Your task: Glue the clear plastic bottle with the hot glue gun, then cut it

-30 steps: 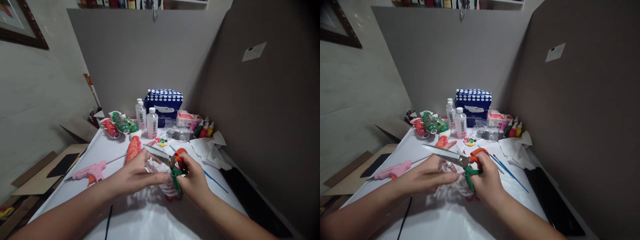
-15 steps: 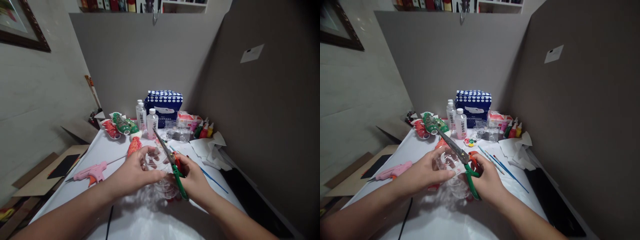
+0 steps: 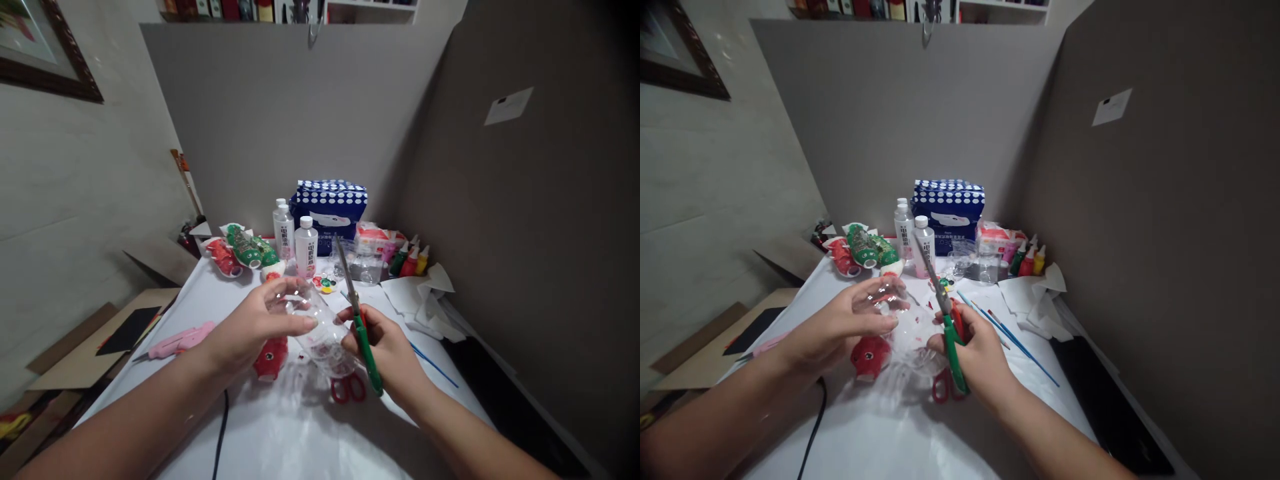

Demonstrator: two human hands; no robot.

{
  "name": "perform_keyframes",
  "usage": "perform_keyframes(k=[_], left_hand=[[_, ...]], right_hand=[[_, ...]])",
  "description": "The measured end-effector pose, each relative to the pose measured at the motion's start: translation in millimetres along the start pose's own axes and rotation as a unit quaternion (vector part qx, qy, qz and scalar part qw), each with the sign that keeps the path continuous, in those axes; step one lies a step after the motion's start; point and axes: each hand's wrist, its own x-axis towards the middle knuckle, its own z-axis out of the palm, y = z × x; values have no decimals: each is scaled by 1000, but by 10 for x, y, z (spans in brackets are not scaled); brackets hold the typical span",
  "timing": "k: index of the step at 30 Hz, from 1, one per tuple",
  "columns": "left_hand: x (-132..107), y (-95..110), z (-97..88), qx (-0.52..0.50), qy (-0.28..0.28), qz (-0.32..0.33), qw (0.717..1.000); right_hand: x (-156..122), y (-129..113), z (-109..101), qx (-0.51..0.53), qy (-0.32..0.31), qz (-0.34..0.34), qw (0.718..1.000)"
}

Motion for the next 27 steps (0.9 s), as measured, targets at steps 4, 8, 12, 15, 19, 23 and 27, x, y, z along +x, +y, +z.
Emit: perform_keyframes(k=[4, 8, 12, 15, 19, 23, 27], left_hand=[[26, 70, -74, -71, 29, 4, 997], [44, 62, -120, -87, 24, 31, 995], [60, 16, -139, -67, 5, 64, 996], [52, -5, -150, -36, -22, 93, 995], [26, 2, -167, 19, -38, 127, 991], [24, 15, -188, 26, -72, 143, 987], [15, 31, -191, -23, -97, 156, 983]], right_hand=[[34, 32, -8, 30, -20, 37, 999], [41, 63, 22, 70, -51, 67, 994], [20, 51, 42, 116, -86, 95, 985], [20, 66, 19, 153, -94, 109, 978], [38, 123, -30, 213, -122, 119, 962], [30, 146, -51, 254, -159, 111, 948], [-21, 147, -23, 255, -186, 103, 943]])
